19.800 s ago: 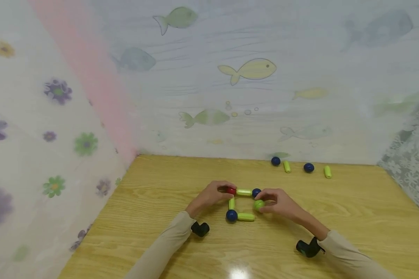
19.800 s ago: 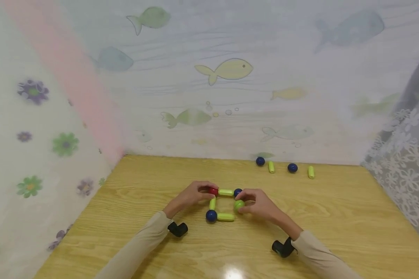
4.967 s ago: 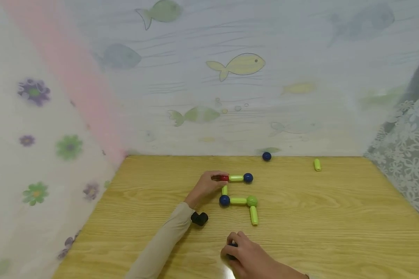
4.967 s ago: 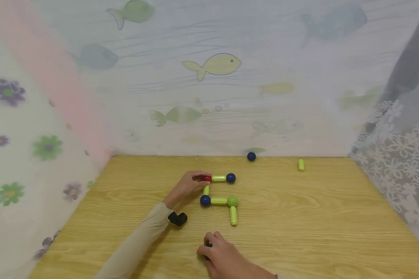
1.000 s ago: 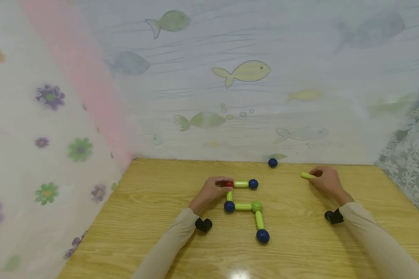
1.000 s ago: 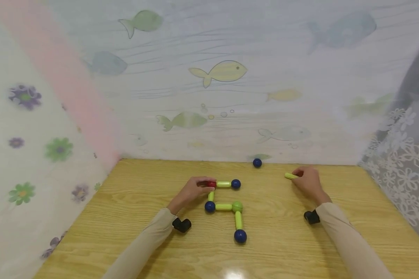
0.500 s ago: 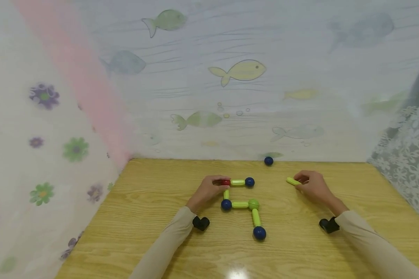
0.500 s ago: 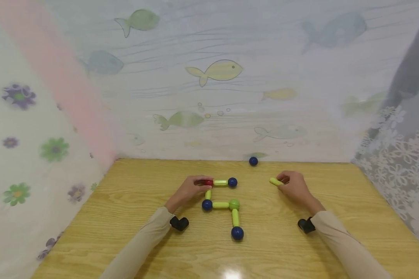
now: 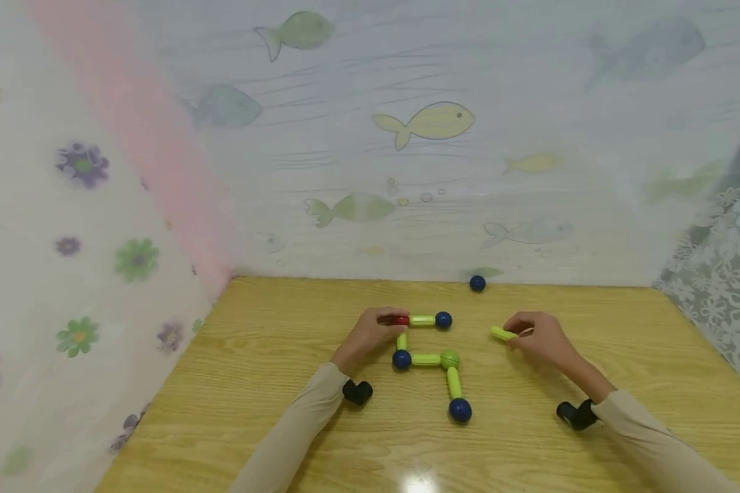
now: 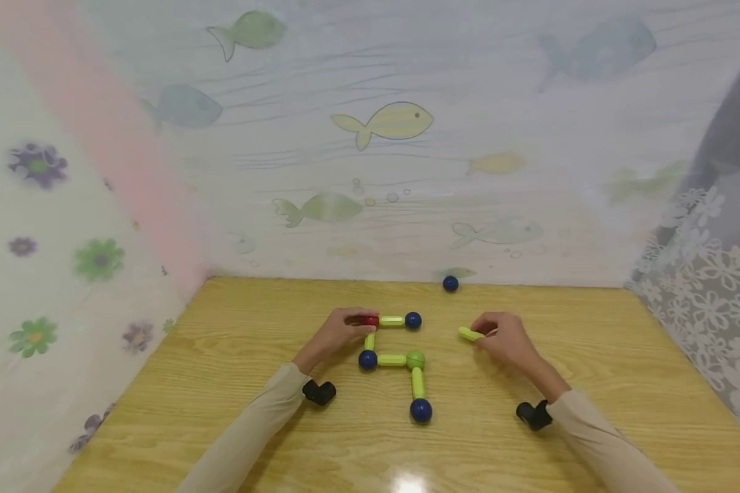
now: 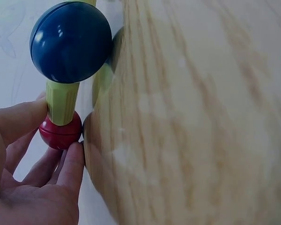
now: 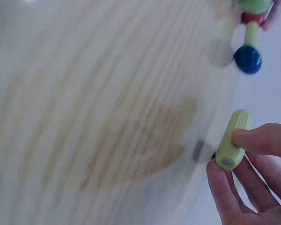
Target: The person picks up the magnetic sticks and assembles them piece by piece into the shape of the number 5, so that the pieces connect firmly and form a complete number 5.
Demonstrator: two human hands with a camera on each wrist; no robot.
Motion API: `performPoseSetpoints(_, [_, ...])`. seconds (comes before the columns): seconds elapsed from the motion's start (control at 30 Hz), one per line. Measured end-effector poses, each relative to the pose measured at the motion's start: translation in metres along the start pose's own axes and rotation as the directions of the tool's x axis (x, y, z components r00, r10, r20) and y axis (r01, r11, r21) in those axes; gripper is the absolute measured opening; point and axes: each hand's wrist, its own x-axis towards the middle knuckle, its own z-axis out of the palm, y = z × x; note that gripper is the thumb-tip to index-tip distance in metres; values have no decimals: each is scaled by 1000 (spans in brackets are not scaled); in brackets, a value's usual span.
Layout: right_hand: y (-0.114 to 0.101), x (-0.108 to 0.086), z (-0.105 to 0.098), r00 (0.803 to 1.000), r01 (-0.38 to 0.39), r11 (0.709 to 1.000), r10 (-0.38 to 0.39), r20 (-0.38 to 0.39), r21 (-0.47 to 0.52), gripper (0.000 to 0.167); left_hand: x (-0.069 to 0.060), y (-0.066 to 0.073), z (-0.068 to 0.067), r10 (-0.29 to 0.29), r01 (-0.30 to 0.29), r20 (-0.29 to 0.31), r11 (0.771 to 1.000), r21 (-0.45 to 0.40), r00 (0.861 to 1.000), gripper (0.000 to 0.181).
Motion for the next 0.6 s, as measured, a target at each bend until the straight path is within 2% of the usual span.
performPoseSetpoints(0.27, [-23,-14,3,995,38,994,-47,84,105,21,-2,2,2,5,-5,12,1000,-14,1000,34])
performPoseSetpoints(0.43, [-40,-22,8,986,28,983,-56,154,183,21,-2,2,1,6,-6,8,1000,0,1000,34])
performPoseSetpoints(0.6, [-54,-29,14,979,31,973,-76,190,230,18,-2,4,0,-12,12,6,1000,5,1000,35])
